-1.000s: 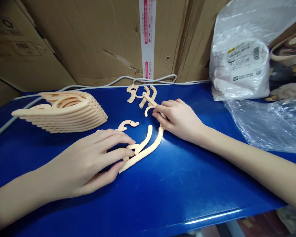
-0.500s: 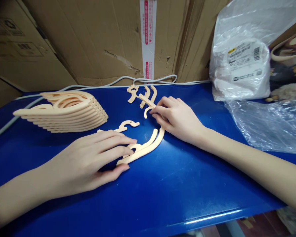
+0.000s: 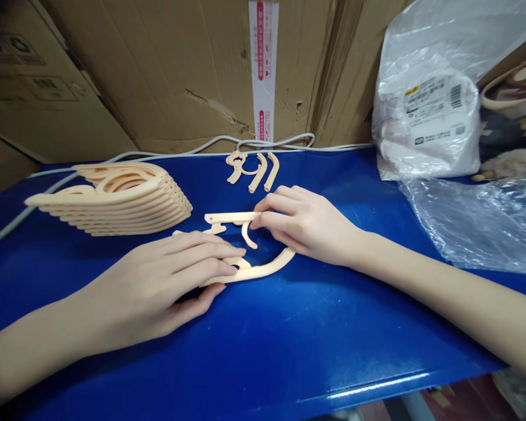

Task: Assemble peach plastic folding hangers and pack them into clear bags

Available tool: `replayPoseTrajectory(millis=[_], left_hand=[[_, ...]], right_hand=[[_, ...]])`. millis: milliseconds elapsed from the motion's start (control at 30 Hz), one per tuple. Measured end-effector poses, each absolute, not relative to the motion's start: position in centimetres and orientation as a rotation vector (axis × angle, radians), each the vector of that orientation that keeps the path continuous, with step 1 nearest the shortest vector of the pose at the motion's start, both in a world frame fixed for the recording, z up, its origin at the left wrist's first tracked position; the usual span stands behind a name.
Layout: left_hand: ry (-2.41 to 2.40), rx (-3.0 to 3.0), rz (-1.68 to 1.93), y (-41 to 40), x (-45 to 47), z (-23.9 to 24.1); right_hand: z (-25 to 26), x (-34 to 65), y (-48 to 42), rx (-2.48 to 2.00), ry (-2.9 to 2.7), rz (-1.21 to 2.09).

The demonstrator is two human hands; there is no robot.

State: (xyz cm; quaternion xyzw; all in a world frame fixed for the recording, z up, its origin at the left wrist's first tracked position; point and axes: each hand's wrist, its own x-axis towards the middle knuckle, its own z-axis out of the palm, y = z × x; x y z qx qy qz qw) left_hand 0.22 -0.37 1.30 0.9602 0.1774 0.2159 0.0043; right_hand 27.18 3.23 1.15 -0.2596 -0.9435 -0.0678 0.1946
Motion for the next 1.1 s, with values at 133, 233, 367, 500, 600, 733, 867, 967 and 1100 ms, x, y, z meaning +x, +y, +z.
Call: replayPoseTrajectory(millis=[133, 233, 367, 500, 600, 733, 867, 967, 1100], left_hand=[[0.567, 3.025, 0.653, -0.3, 0.2, 1.4], [0.575, 3.054, 0.643, -0.3, 0.2, 1.4], [0.56, 3.084, 0.67, -0.7, 0.4, 1.2], [0.574, 3.053, 0.604, -1.4, 0.7, 1.2], [0.605, 3.038, 0.572, -1.6, 0.8, 1.3], [0.507, 3.035, 0.557, -1.5, 0.7, 1.4], [0.413, 2.96, 0.558, -1.3, 0.5, 1.3], [0.418, 2.921, 0.546, -1.2, 0.5, 1.0], [0.513, 2.908, 0.636, -1.0, 0.5, 0.8]], right_hand=[[1.2, 26.9, 2.9, -0.672, -2.623, -0.047], [1.2, 26.5, 2.6, -0.632, -2.598, 0.087], [1.1, 25.9, 2.0, -0.61, -2.534, 0.291], [1.1, 25.8, 1.6, -0.715, -2.471, 0.485], [1.2, 26.0, 1.6, -0.765, -2.449, 0.571], [1.3, 25.9, 2.0, -0.738, -2.434, 0.546], [1.2, 25.8, 2.5, -0.78, -2.499, 0.456], [1.1, 25.9, 2.8, -0.837, -2.587, 0.298], [0.9, 26.4, 3.2, -0.919, -2.571, 0.02]])
